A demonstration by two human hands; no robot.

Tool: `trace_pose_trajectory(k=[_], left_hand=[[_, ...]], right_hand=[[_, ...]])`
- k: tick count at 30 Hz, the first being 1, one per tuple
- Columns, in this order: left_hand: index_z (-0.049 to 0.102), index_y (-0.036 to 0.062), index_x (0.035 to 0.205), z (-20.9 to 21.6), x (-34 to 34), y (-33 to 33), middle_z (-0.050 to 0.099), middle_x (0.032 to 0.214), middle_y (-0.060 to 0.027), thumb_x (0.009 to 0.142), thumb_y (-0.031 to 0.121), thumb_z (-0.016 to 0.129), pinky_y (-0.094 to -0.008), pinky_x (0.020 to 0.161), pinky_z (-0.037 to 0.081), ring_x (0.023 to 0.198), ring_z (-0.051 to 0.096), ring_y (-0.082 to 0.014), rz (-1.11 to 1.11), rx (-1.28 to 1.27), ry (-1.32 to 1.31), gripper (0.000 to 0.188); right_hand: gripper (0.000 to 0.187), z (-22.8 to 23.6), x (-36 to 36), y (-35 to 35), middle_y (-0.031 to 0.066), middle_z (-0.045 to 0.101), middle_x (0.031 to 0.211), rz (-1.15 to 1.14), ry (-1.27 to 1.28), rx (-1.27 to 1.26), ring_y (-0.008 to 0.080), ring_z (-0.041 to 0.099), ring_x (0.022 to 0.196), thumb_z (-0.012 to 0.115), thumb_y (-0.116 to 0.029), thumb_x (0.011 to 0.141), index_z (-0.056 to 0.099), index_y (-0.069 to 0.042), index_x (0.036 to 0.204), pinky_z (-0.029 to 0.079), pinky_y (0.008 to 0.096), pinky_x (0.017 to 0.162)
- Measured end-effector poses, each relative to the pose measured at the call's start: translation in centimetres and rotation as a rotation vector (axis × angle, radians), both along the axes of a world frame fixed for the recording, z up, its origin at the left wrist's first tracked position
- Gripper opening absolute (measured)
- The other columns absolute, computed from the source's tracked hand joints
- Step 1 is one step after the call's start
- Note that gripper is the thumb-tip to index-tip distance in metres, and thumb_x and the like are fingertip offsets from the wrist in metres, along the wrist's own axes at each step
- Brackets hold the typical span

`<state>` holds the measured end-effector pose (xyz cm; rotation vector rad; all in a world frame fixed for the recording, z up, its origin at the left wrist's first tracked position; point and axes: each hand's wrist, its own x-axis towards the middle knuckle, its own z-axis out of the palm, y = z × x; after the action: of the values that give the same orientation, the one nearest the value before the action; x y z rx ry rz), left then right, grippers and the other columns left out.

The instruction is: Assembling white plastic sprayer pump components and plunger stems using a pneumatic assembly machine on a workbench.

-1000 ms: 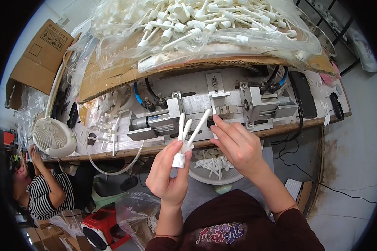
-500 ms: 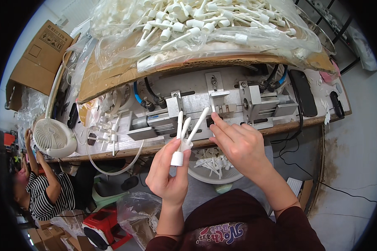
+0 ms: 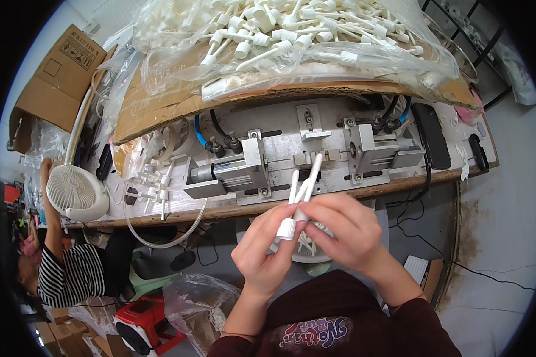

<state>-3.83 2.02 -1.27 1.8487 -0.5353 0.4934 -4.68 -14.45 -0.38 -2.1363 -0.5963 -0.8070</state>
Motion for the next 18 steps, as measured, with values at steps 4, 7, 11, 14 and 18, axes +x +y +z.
trace_pose_trajectory(k=[4,7,11,14,18], left_hand=[[0.068,-0.006,0.113,-0.6,0.5,0.9,0.072,0.104,-0.0193,0.083,-0.009,0.074,-0.0322,0.083,0.057,0.092,0.074,-0.0256,0.052,-0.064,0.036,0.031],[0.07,-0.0036,0.11,-0.1,1.1,1.0,0.072,0.104,-0.02,0.08,-0.01,0.075,-0.0339,0.082,0.058,0.092,0.075,-0.0266,0.088,-0.088,0.004,0.031],[0.07,-0.0043,0.111,0.0,1.1,0.8,0.072,0.105,-0.0206,0.081,-0.011,0.074,-0.0337,0.082,0.06,0.091,0.075,-0.0263,0.076,-0.063,-0.019,0.031],[0.07,-0.0047,0.111,0.1,1.0,0.6,0.071,0.106,-0.0212,0.081,-0.011,0.073,-0.0334,0.081,0.061,0.09,0.075,-0.0262,0.061,-0.068,-0.037,0.03],[0.07,-0.0055,0.111,0.1,1.0,0.6,0.07,0.107,-0.0215,0.081,-0.012,0.073,-0.0332,0.08,0.061,0.09,0.075,-0.0263,0.068,-0.075,-0.048,0.031]], right_hand=[[0.037,-0.7,0.5,-1.1,0.0123,0.067,0.108,-0.121,0.128,-0.072,0.0245,0.066,0.086,0.076,-0.004,0.07,0.067,0.002,0.105,0.055,0.0339,0.069],[0.032,-0.8,0.9,-1.4,0.0133,0.068,0.115,-0.141,0.126,-0.334,0.0222,0.064,0.088,0.072,-0.007,0.071,0.068,0.002,0.102,0.053,0.0316,0.069],[0.028,0.1,1.7,-0.9,0.0147,0.068,0.117,-0.202,0.075,-0.544,0.019,0.062,0.087,0.065,-0.01,0.071,0.068,0.002,0.096,0.05,0.0277,0.066],[0.027,1.0,2.0,-0.6,0.0153,0.069,0.117,-0.206,0.092,-0.581,0.0183,0.062,0.088,0.064,-0.01,0.07,0.068,0.003,0.094,0.05,0.0272,0.066],[0.027,0.8,2.1,-0.6,0.0156,0.069,0.117,-0.206,0.103,-0.588,0.0181,0.063,0.089,0.064,-0.011,0.069,0.067,0.003,0.092,0.05,0.0267,0.067]])
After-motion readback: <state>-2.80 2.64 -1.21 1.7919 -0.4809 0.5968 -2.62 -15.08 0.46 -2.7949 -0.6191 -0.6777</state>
